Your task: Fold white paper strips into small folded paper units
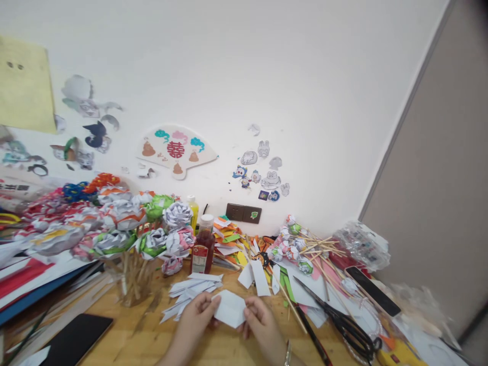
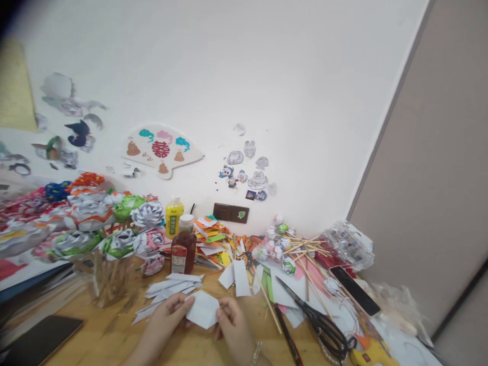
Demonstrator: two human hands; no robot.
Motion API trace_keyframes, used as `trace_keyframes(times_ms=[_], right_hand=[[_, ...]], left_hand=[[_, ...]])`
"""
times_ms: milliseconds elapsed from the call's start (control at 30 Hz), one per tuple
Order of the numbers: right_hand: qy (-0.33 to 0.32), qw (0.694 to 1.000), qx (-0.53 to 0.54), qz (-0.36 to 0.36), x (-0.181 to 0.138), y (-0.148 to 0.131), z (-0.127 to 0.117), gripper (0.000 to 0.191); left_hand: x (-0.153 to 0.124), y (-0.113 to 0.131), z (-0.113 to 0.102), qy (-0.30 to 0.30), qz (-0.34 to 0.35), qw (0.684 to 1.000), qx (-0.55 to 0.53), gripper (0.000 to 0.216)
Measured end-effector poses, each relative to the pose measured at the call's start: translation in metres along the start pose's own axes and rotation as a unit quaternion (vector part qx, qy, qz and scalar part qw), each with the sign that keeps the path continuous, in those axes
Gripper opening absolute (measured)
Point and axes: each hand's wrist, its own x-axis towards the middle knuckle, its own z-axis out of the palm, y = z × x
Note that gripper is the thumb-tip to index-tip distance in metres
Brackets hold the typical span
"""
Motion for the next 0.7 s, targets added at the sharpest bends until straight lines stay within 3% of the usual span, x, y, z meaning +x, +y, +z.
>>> trace_keyframes(times_ms=[100, 333, 700], right_hand=[[0.015, 1.000, 0.004, -0.002, 0.002, 0.005, -0.002, 0.026], [0.025, 1.000, 0.007, 0.013, 0.003, 0.006, -0.005, 0.025], [0.052, 0.998, 0.020, 0.012, 0.001, -0.004, -0.004, 0.025]], left_hand=[[0.000, -0.003, 0.002, -0.017, -0.006, 1.000, -0.019, 0.030], [0.002, -0.004, -0.002, -0.119, -0.075, 0.989, -0.034, 0.032], [0.001, -0.002, -0.002, -0.117, -0.066, 0.990, -0.038, 0.034]])
